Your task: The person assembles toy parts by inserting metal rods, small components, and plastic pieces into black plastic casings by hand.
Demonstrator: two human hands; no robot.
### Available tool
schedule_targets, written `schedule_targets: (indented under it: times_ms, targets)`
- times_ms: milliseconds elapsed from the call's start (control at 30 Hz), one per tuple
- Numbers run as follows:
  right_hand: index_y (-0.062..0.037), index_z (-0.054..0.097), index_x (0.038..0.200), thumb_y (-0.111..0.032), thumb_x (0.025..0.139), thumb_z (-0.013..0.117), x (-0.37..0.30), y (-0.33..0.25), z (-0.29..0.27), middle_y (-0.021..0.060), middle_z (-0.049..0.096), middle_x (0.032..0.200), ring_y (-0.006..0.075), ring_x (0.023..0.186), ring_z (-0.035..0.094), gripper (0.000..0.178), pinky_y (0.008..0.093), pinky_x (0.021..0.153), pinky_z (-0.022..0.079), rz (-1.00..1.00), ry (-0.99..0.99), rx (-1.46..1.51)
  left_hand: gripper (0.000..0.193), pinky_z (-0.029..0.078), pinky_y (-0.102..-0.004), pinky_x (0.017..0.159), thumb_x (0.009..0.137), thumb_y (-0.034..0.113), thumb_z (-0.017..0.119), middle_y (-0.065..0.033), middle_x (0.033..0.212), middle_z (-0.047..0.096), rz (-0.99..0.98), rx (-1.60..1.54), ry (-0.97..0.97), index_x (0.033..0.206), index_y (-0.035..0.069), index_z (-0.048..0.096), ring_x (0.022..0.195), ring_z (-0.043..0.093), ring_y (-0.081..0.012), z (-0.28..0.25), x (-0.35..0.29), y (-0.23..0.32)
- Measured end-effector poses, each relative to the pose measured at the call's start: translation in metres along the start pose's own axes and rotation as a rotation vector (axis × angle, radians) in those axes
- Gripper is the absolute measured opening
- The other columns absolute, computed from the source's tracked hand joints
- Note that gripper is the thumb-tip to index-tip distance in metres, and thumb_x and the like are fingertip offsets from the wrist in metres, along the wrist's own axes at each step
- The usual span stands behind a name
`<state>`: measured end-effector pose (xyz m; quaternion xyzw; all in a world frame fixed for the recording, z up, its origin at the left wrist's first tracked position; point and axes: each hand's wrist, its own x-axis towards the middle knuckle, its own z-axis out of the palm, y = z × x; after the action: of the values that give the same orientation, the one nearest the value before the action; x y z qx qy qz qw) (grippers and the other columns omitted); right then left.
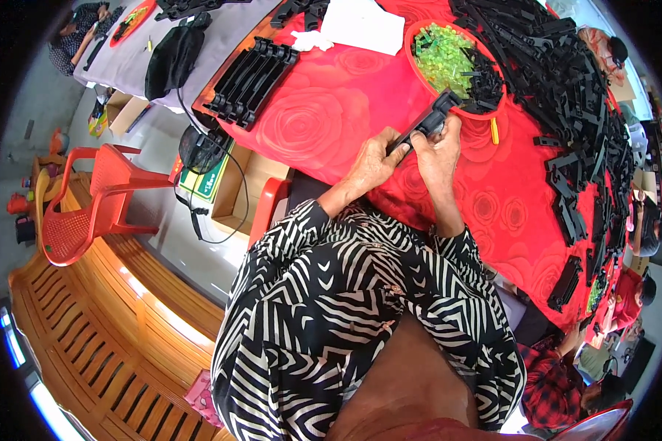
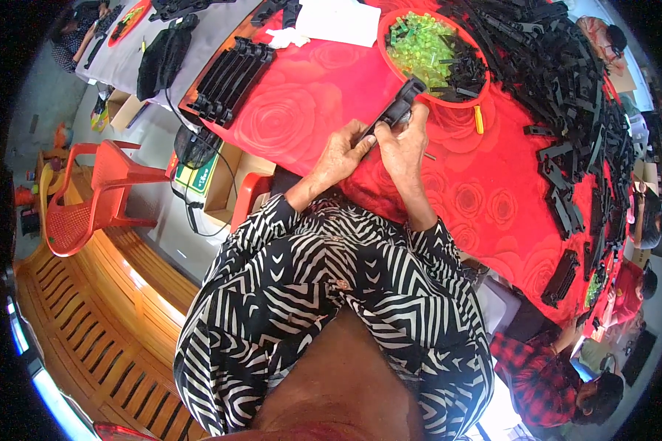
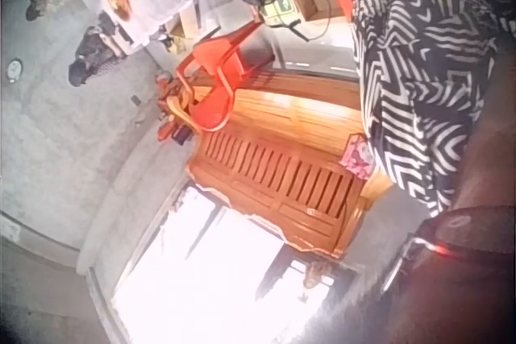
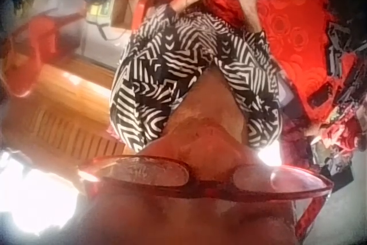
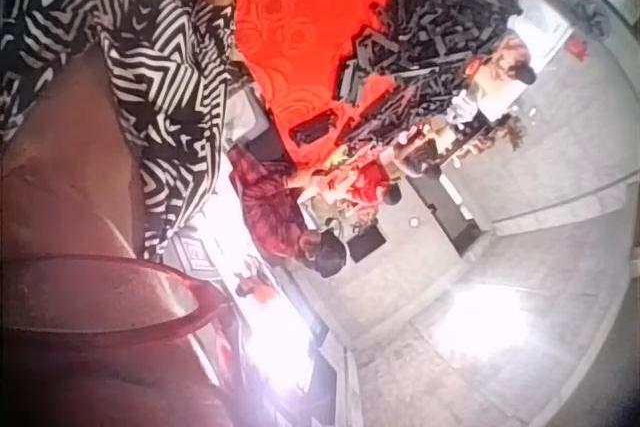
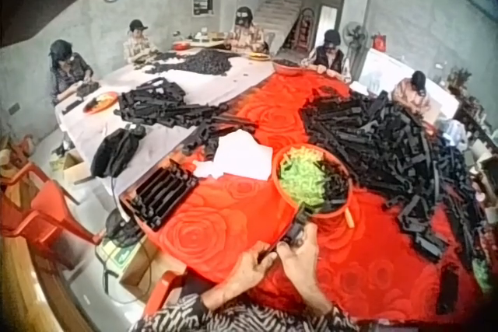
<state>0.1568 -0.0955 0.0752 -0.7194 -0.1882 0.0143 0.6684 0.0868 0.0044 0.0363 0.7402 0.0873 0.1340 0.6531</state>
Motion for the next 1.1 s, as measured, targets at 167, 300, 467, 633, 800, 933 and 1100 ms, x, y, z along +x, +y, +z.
schedule_targets:
  times_ms: [167, 300, 467, 633, 800, 933, 1100]
  targets:
    - [0.0010, 0.040, 0.105, 0.001, 0.074, 0.059, -0.001, -0.003, -0.007, 0.0055, 0.053, 0.086, 0.0081, 0.070, 0.051, 0.036, 0.0234, 0.062, 0.044, 0.022, -0.099, 0.183, 0.009, 0.039, -0.0222, 0.054, 0.086, 0.009, 0.054, 0.0006, 0.065, 0.050, -0.076, -0.082, 0.001, 0.083, 0.001, 0.051, 0.060, 0.046, -0.0067, -0.004, 0.002, -0.002]
    - [0.0018, 0.039, 0.112, -0.002, 0.079, 0.058, 0.007, -0.004, -0.026, 0.0085, 0.054, 0.088, 0.0108, 0.074, 0.054, 0.037, 0.0228, 0.066, 0.046, 0.049, -0.040, 0.198, 0.009, 0.041, -0.0211, 0.052, 0.087, 0.010, 0.053, 0.0000, 0.065, 0.053, -0.176, -0.275, -0.005, 0.083, 0.002, 0.052, 0.056, 0.049, -0.0067, -0.003, 0.001, 0.001]
    - [0.0025, 0.038, 0.112, -0.003, 0.081, 0.056, 0.014, -0.012, -0.040, 0.0116, 0.054, 0.093, 0.0137, 0.077, 0.057, 0.036, 0.0243, 0.069, 0.048, 0.012, 0.062, 0.121, 0.011, 0.040, -0.0197, 0.049, 0.087, 0.012, 0.054, -0.0006, 0.066, 0.055, -0.206, -0.300, -0.048, 0.082, 0.003, 0.052, 0.053, 0.050, -0.0063, -0.004, -0.005, 0.013]
    - [0.0011, 0.040, 0.112, -0.003, 0.080, 0.057, 0.009, -0.014, -0.041, 0.0094, 0.054, 0.092, 0.0120, 0.079, 0.053, 0.037, 0.0241, 0.071, 0.045, -0.073, 0.091, 0.036, 0.010, 0.037, -0.0203, 0.047, 0.086, 0.012, 0.054, -0.0004, 0.064, 0.055, -0.229, -0.401, -0.046, 0.081, 0.003, 0.053, 0.051, 0.048, -0.0061, -0.002, -0.008, 0.016]
    - [-0.0001, 0.041, 0.113, -0.004, 0.080, 0.058, 0.009, -0.011, -0.041, 0.0072, 0.054, 0.092, 0.0106, 0.081, 0.052, 0.037, 0.0229, 0.073, 0.043, -0.072, 0.017, 0.034, 0.009, 0.037, -0.0189, 0.047, 0.086, 0.012, 0.055, -0.0001, 0.065, 0.055, -0.235, -0.412, -0.058, 0.082, 0.004, 0.052, 0.051, 0.048, -0.0055, -0.003, -0.011, 0.017]
    - [0.0000, 0.040, 0.114, -0.004, 0.080, 0.058, 0.007, -0.013, -0.040, 0.0077, 0.054, 0.093, 0.0110, 0.081, 0.052, 0.039, 0.0231, 0.073, 0.043, -0.074, 0.026, 0.056, 0.008, 0.037, -0.0198, 0.047, 0.085, 0.010, 0.055, -0.0003, 0.064, 0.055, -0.231, -0.380, -0.046, 0.082, 0.003, 0.052, 0.051, 0.047, -0.0055, -0.001, -0.011, 0.012]
    - [-0.0002, 0.035, 0.119, -0.005, 0.078, 0.060, 0.004, -0.019, -0.036, 0.0109, 0.052, 0.102, 0.0137, 0.086, 0.053, 0.047, 0.0268, 0.077, 0.043, 0.025, -0.016, 0.100, 0.008, 0.037, -0.0202, 0.048, 0.085, 0.009, 0.056, 0.0008, 0.064, 0.054, -0.197, -0.308, -0.022, 0.080, 0.003, 0.053, 0.051, 0.046, -0.0051, 0.000, -0.013, 0.009]
